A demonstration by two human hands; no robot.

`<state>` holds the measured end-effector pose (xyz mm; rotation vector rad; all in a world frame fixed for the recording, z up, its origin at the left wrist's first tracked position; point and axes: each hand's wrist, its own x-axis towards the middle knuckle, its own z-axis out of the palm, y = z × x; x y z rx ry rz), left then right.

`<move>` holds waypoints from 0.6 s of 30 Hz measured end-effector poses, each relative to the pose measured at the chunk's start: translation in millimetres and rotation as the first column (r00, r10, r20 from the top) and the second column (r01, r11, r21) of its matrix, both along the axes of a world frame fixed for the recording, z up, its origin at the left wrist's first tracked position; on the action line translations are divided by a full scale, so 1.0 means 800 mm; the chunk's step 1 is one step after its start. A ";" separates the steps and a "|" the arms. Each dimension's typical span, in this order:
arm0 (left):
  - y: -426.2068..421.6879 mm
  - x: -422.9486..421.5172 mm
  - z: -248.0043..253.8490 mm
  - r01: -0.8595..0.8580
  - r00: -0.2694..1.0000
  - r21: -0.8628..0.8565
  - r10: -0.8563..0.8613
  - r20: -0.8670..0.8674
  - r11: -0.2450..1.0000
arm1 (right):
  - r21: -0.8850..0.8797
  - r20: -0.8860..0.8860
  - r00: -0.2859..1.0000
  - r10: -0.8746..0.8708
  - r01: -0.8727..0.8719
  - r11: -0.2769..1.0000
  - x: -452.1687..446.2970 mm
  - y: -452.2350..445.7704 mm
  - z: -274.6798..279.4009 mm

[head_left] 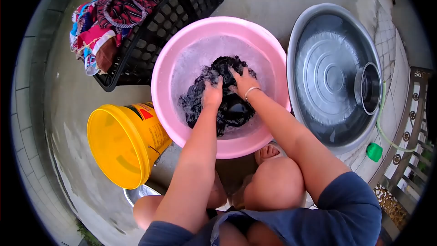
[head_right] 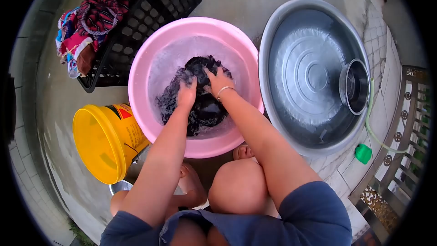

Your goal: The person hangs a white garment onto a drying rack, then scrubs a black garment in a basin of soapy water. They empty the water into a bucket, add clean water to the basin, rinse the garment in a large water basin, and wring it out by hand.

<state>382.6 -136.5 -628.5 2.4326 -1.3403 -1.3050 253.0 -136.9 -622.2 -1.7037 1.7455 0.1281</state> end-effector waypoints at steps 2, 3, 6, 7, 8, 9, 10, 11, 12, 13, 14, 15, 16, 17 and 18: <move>-0.006 0.002 -0.004 0.027 0.999 0.018 -0.027 0.044 0.999 | 0.072 -0.059 0.998 0.027 -0.023 0.997 -0.001 -0.013 -0.003; -0.011 0.011 -0.013 0.027 0.999 0.017 -0.027 0.045 0.999 | 0.118 -0.094 0.995 0.024 -0.013 0.993 0.001 -0.019 -0.003; -0.031 0.036 -0.018 0.233 0.972 -0.116 -0.226 0.067 0.966 | 0.191 -0.098 0.995 0.003 0.016 0.981 0.001 -0.042 0.013; -0.037 0.043 -0.001 0.215 0.974 -0.324 -0.228 -0.001 0.921 | 0.105 0.001 0.979 0.205 -0.204 0.973 -0.007 -0.057 0.015; -0.042 0.046 0.031 0.110 0.975 -0.315 -0.163 -0.148 0.943 | 0.049 0.125 0.979 0.160 -0.167 0.985 -0.014 -0.059 0.027; -0.049 0.048 0.066 0.005 0.952 -0.291 -0.094 -0.292 0.957 | -0.002 0.248 0.961 0.120 -0.124 0.992 -0.022 -0.061 0.047; -0.057 0.057 0.090 -0.044 0.934 -0.320 -0.074 -0.349 0.946 | 0.020 0.180 0.967 0.178 -0.184 0.983 -0.033 -0.067 0.065; -0.068 0.067 0.116 -0.094 0.912 -0.350 -0.060 -0.405 0.932 | -0.069 0.086 0.968 0.237 -0.231 0.970 -0.038 -0.073 0.109; -0.078 0.077 0.155 -0.173 0.856 -0.289 -0.001 -0.517 0.942 | -0.115 0.185 0.965 0.187 -0.168 0.979 -0.051 -0.083 0.137; -0.084 0.084 0.197 -0.243 0.784 -0.218 0.058 -0.618 0.945 | -0.159 0.307 0.940 0.146 -0.100 0.982 -0.060 -0.088 0.181; -0.088 0.089 0.233 -0.290 0.760 -0.236 0.073 -0.646 0.928 | -0.213 0.374 0.917 0.141 -0.063 0.975 -0.065 -0.096 0.221; -0.091 0.092 0.271 -0.337 0.734 -0.255 0.083 -0.674 0.906 | -0.235 0.430 0.894 0.122 -0.019 0.972 -0.066 -0.101 0.265; -0.090 0.091 0.313 -0.350 0.654 -0.235 0.057 -0.754 0.907 | -0.331 0.493 0.853 0.174 0.000 0.943 -0.066 -0.102 0.307; -0.088 0.091 0.354 -0.357 0.569 -0.216 0.028 -0.822 0.909 | -0.399 0.451 0.867 0.209 -0.013 0.917 -0.062 -0.100 0.354; -0.094 0.093 0.390 -0.361 0.562 -0.268 -0.021 -0.827 0.893 | -0.490 0.468 0.837 0.285 -0.023 0.871 -0.067 -0.110 0.384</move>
